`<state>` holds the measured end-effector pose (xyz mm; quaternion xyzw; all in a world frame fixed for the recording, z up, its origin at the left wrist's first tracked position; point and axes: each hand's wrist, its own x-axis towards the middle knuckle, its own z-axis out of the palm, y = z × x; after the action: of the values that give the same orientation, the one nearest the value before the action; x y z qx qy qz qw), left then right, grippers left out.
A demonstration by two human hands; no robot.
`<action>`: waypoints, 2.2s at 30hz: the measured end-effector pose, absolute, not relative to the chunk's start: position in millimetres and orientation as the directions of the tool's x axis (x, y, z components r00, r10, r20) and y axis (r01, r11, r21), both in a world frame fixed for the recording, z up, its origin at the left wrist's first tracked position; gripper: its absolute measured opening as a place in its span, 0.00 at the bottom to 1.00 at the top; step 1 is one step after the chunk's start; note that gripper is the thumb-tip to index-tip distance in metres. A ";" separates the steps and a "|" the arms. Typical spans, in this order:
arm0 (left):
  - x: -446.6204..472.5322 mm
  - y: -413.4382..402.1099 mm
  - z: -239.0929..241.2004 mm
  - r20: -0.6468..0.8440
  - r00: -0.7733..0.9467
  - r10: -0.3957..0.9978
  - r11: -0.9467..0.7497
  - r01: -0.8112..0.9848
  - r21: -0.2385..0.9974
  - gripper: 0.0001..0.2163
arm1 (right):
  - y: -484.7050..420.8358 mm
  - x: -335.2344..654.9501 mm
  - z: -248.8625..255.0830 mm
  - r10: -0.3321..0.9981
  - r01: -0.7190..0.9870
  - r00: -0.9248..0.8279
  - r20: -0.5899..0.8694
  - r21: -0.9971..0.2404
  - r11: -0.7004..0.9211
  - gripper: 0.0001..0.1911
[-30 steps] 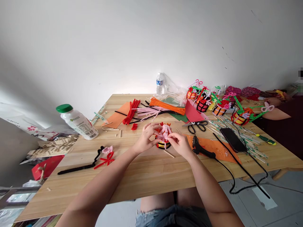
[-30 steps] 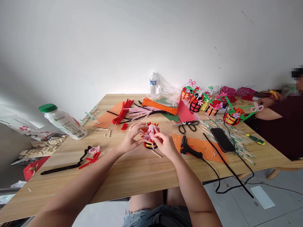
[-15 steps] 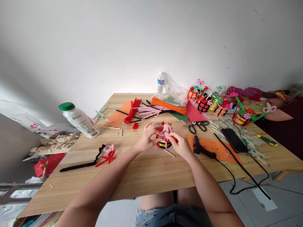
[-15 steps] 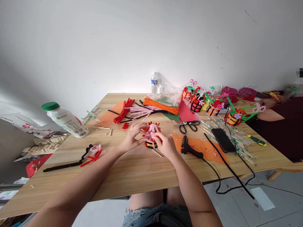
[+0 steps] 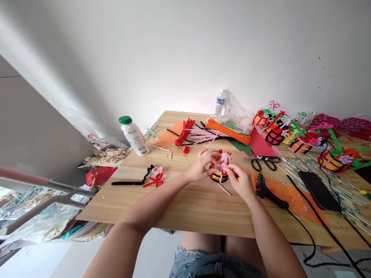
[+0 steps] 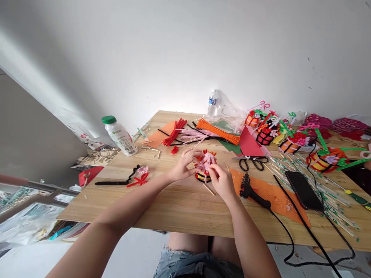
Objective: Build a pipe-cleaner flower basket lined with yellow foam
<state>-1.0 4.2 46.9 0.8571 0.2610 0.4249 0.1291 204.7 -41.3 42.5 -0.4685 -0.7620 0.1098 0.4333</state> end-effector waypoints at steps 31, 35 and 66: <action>1.3 2.8 33.1 0.705 0.464 0.536 -0.843 0.262 0.469 0.16 | -45.2 199.2 38.2 0.824 0.607 -0.169 0.541 -0.602 0.519 0.13; 1.5 2.0 34.0 0.693 0.463 0.553 -0.832 0.270 0.484 0.15 | -45.7 198.5 39.0 0.826 0.613 -0.168 0.538 -0.599 0.515 0.13; 1.3 -0.4 35.0 0.668 0.481 0.569 -0.821 0.290 0.491 0.16 | -45.8 198.3 37.8 0.796 0.656 -0.189 0.575 -0.529 0.538 0.12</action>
<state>1.3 -0.4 35.0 0.8458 0.2537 0.4420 0.1578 198.3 -45.8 37.8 -0.4735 -0.7668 0.0819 0.4256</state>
